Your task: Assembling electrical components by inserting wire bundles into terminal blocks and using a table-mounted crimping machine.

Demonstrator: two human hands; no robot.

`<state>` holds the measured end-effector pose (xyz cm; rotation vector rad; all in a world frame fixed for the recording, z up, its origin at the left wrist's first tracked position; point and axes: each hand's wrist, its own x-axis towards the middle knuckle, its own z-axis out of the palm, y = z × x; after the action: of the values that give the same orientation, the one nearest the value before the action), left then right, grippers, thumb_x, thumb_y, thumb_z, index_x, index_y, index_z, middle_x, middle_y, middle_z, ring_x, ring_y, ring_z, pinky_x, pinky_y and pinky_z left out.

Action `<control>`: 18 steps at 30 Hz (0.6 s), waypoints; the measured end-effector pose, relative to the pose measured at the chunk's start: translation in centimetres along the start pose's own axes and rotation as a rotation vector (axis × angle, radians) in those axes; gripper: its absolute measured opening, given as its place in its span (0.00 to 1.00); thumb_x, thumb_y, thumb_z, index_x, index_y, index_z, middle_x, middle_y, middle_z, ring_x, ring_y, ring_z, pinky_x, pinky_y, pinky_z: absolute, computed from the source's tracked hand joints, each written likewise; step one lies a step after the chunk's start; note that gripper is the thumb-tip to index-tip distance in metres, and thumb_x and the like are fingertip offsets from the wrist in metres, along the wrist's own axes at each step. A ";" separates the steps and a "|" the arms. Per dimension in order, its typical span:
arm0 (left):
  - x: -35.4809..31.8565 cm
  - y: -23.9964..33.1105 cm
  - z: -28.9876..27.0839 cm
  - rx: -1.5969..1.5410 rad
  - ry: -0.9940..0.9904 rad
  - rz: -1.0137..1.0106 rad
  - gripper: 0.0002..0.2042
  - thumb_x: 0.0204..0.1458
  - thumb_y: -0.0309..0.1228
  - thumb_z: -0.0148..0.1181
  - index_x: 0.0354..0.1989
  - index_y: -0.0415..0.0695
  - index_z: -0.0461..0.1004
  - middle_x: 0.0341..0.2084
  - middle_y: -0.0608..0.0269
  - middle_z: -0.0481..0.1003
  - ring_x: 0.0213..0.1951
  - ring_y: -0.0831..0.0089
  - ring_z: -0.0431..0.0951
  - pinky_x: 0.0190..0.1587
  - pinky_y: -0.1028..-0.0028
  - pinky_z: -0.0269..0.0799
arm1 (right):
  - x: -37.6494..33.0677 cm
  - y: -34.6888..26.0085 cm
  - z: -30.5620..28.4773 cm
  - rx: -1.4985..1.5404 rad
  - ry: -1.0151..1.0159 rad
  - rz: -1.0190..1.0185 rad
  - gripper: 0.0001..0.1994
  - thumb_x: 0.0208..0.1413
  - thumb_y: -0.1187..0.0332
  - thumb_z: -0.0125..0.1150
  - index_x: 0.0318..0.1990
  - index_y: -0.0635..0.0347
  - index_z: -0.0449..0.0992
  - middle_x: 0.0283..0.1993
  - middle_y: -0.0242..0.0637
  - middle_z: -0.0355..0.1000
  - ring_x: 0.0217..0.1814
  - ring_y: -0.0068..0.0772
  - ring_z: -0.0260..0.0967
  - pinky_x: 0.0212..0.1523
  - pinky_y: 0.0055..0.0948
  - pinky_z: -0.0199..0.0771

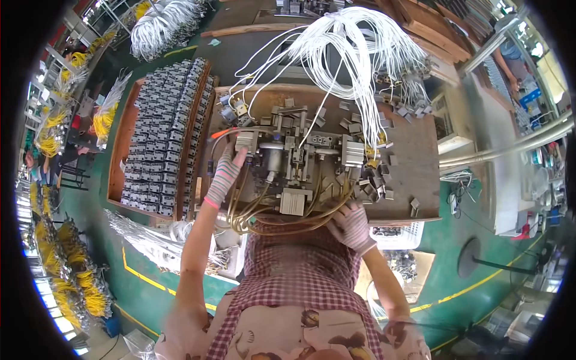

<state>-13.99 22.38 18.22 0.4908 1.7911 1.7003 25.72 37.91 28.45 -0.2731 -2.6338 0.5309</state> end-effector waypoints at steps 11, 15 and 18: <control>-2.4 9.2 3.4 0.035 -0.126 -0.103 0.35 0.55 0.48 0.61 0.64 0.38 0.60 0.54 0.61 0.69 0.56 0.75 0.67 0.57 0.75 0.63 | 2.7 1.8 -2.3 0.000 0.252 0.104 0.09 0.44 0.74 0.61 0.36 0.53 0.74 0.37 0.34 0.73 0.44 0.42 0.69 0.46 0.41 0.65; -6.7 9.6 3.4 0.818 0.022 0.399 0.29 0.60 0.37 0.55 0.65 0.35 0.56 0.53 0.41 0.69 0.56 0.54 0.70 0.59 0.66 0.63 | 0.2 1.3 -2.6 -0.091 0.418 0.270 0.04 0.49 0.75 0.57 0.33 0.56 0.74 0.37 0.36 0.73 0.42 0.42 0.69 0.45 0.40 0.64; -14.6 11.2 1.4 0.702 0.132 0.690 0.10 0.48 0.21 0.54 0.39 0.37 0.73 0.32 0.45 0.72 0.35 0.47 0.73 0.39 0.57 0.68 | -7.6 -0.1 -2.6 -0.045 0.376 0.438 0.08 0.52 0.78 0.49 0.33 0.61 0.76 0.36 0.41 0.73 0.41 0.44 0.68 0.46 0.40 0.66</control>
<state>-3.79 15.19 31.90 1.4590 2.4957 1.4598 33.57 36.55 27.80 -0.8856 -2.2210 0.4977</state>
